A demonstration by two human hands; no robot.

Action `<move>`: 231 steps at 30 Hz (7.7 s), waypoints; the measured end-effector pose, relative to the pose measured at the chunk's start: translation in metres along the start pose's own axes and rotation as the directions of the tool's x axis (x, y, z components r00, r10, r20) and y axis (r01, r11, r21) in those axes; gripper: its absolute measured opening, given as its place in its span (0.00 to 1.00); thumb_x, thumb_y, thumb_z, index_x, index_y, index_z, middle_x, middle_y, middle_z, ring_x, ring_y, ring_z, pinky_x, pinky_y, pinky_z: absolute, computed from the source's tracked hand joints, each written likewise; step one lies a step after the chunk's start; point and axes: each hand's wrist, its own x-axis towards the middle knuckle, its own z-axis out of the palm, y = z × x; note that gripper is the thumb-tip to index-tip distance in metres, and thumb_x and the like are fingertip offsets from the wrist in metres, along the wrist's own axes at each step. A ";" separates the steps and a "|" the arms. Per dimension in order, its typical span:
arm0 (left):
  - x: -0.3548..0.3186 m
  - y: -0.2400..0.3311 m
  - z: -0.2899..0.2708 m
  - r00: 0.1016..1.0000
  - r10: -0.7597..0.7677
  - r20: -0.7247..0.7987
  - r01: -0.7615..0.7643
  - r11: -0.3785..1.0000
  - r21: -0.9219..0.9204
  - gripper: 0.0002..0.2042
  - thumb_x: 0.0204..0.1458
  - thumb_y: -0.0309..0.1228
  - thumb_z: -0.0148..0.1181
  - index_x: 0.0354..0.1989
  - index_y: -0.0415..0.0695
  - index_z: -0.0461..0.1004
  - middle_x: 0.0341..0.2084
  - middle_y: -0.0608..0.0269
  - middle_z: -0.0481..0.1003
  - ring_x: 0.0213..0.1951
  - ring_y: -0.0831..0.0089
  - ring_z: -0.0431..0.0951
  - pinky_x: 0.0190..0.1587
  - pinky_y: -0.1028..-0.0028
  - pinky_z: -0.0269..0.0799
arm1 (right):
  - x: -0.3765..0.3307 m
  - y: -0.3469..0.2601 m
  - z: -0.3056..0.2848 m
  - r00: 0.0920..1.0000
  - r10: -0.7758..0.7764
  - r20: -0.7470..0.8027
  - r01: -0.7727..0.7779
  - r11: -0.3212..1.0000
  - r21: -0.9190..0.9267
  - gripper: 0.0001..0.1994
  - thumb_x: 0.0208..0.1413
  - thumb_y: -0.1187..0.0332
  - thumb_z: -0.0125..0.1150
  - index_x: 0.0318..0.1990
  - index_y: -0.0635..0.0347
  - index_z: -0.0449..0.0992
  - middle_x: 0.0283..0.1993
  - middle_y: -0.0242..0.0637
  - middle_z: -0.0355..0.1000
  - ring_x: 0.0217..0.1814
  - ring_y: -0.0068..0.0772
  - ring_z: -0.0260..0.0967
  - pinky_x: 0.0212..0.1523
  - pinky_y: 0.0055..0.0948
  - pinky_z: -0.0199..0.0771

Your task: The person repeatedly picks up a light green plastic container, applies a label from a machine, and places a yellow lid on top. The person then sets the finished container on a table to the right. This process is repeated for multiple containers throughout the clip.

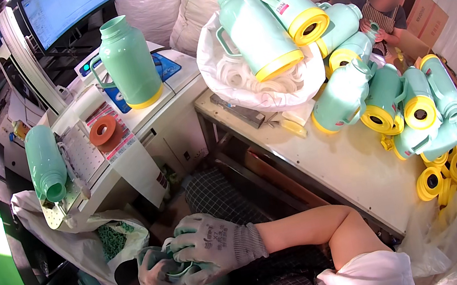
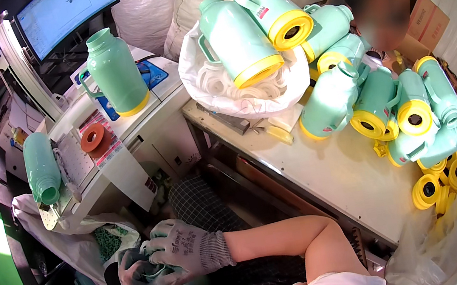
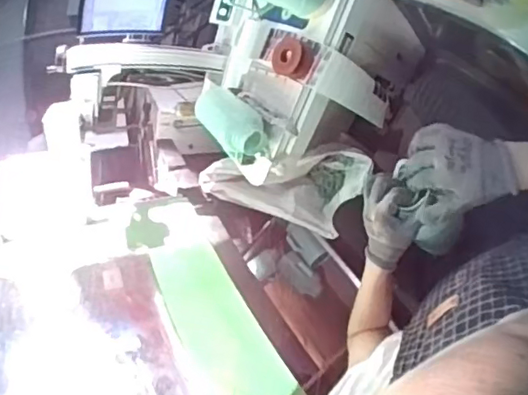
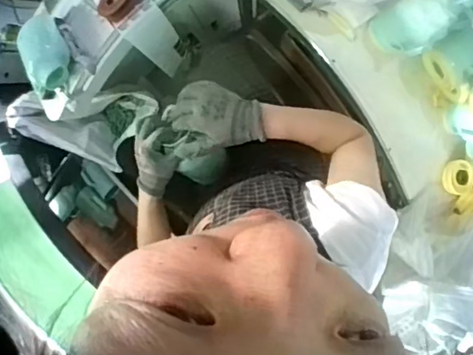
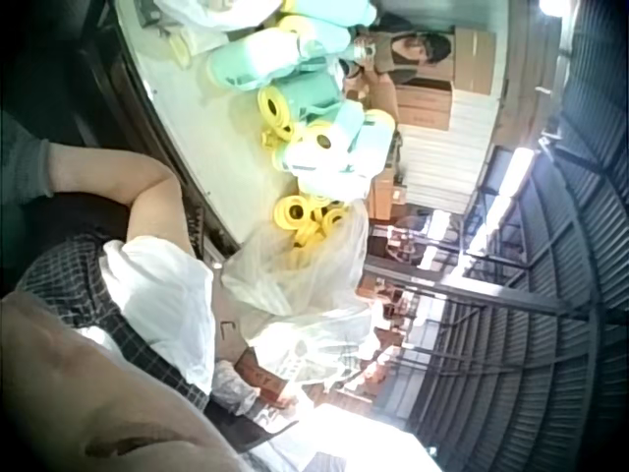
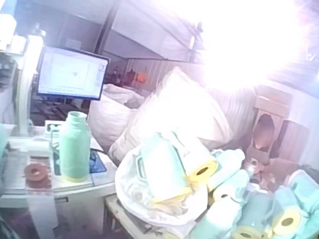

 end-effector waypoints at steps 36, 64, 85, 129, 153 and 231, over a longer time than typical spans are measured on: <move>0.105 0.023 -0.003 0.536 -0.154 0.830 -0.344 0.858 0.381 0.11 0.57 0.40 0.65 0.41 0.48 0.85 0.45 0.62 0.78 0.49 0.62 0.83 0.50 0.62 0.80 | -0.036 -0.001 0.020 0.994 0.093 -0.056 -0.092 0.996 0.023 0.14 0.47 0.60 0.80 0.36 0.52 0.81 0.36 0.30 0.77 0.33 0.36 0.76 0.35 0.38 0.74; 0.133 -0.207 0.083 0.777 -0.533 0.336 0.542 0.293 -0.788 0.26 0.56 0.33 0.73 0.61 0.34 0.75 0.52 0.56 0.82 0.52 0.67 0.82 0.58 0.68 0.77 | -0.050 0.041 -0.002 0.906 0.367 -0.211 -0.300 0.909 0.291 0.16 0.58 0.68 0.73 0.53 0.57 0.81 0.51 0.40 0.79 0.41 0.31 0.78 0.42 0.31 0.77; 0.127 -0.068 0.052 0.881 0.320 -0.349 -0.128 0.871 0.475 0.11 0.44 0.34 0.75 0.35 0.50 0.81 0.41 0.69 0.80 0.53 0.58 0.77 0.68 0.41 0.65 | 0.032 0.127 0.034 0.652 0.725 0.220 -0.538 0.239 0.809 0.15 0.65 0.74 0.66 0.57 0.68 0.80 0.45 0.31 0.80 0.41 0.13 0.71 0.42 0.18 0.74; -0.082 0.000 0.002 0.369 -0.928 -0.047 0.350 0.186 -0.918 0.08 0.62 0.29 0.68 0.35 0.36 0.81 0.25 0.65 0.79 0.26 0.82 0.76 0.31 0.79 0.72 | -0.119 -0.031 0.034 0.647 0.713 0.270 -0.712 0.438 0.549 0.49 0.52 0.67 0.77 0.79 0.73 0.56 0.65 0.50 0.76 0.62 0.33 0.76 0.65 0.32 0.76; 0.109 -0.149 -0.107 0.861 0.306 -0.406 0.189 0.549 0.814 0.33 0.53 0.27 0.66 0.71 0.50 0.66 0.71 0.56 0.64 0.69 0.48 0.67 0.71 0.48 0.64 | -0.051 0.022 -0.039 0.634 0.753 -0.178 -0.271 0.432 0.860 0.48 0.63 0.52 0.67 0.82 0.66 0.50 0.82 0.49 0.56 0.83 0.44 0.53 0.80 0.42 0.56; 0.029 0.007 0.010 0.927 -0.253 0.276 0.331 0.898 -0.290 0.22 0.70 0.39 0.55 0.63 0.34 0.72 0.55 0.57 0.74 0.54 0.66 0.72 0.62 0.66 0.67 | -0.595 -0.094 -0.267 0.020 0.363 -0.932 -0.426 -0.840 -0.336 0.10 0.59 0.62 0.66 0.45 0.51 0.83 0.55 0.38 0.72 0.59 0.45 0.69 0.54 0.48 0.70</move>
